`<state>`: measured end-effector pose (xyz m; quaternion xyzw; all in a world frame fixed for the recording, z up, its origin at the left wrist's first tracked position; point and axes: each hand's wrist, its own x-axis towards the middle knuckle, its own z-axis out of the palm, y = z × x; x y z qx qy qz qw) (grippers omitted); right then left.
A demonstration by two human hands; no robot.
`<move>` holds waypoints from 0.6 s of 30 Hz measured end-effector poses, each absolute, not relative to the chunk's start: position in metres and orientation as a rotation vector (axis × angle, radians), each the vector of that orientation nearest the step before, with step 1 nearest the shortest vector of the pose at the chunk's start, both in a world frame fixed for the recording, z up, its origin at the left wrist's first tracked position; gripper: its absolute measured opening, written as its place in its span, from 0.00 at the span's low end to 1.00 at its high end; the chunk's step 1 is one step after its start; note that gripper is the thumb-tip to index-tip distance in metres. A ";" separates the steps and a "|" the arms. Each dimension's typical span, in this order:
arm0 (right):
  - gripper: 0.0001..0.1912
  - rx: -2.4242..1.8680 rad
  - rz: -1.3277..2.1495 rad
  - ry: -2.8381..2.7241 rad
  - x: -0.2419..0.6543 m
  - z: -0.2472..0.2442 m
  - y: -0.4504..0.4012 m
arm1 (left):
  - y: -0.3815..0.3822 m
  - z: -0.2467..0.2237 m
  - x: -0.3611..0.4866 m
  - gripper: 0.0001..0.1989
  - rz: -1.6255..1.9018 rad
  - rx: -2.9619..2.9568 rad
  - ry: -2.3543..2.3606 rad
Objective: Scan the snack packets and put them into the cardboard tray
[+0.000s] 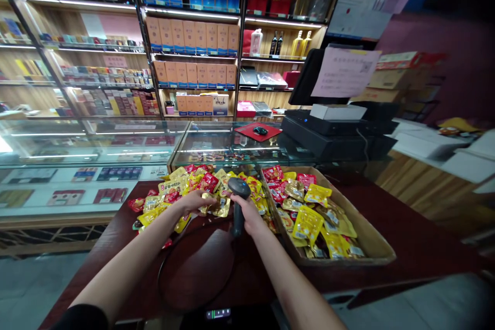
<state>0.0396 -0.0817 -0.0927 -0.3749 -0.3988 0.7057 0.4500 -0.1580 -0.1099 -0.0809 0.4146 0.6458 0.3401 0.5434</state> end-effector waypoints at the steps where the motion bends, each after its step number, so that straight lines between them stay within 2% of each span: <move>1: 0.14 -0.914 1.751 -1.009 0.039 -0.091 -0.082 | -0.108 -0.081 -0.158 0.23 0.809 0.985 1.499; 7: 0.15 -0.874 1.874 -1.054 0.038 -0.093 -0.084 | -0.095 -0.089 -0.154 0.24 0.965 0.782 1.378; 13: 0.15 -0.805 1.841 -0.858 0.036 -0.099 -0.088 | -0.087 -0.094 -0.144 0.15 1.201 0.509 1.166; 18: 0.14 -0.774 1.771 -0.863 0.037 -0.096 -0.089 | -0.087 -0.093 -0.138 0.24 1.133 0.527 1.249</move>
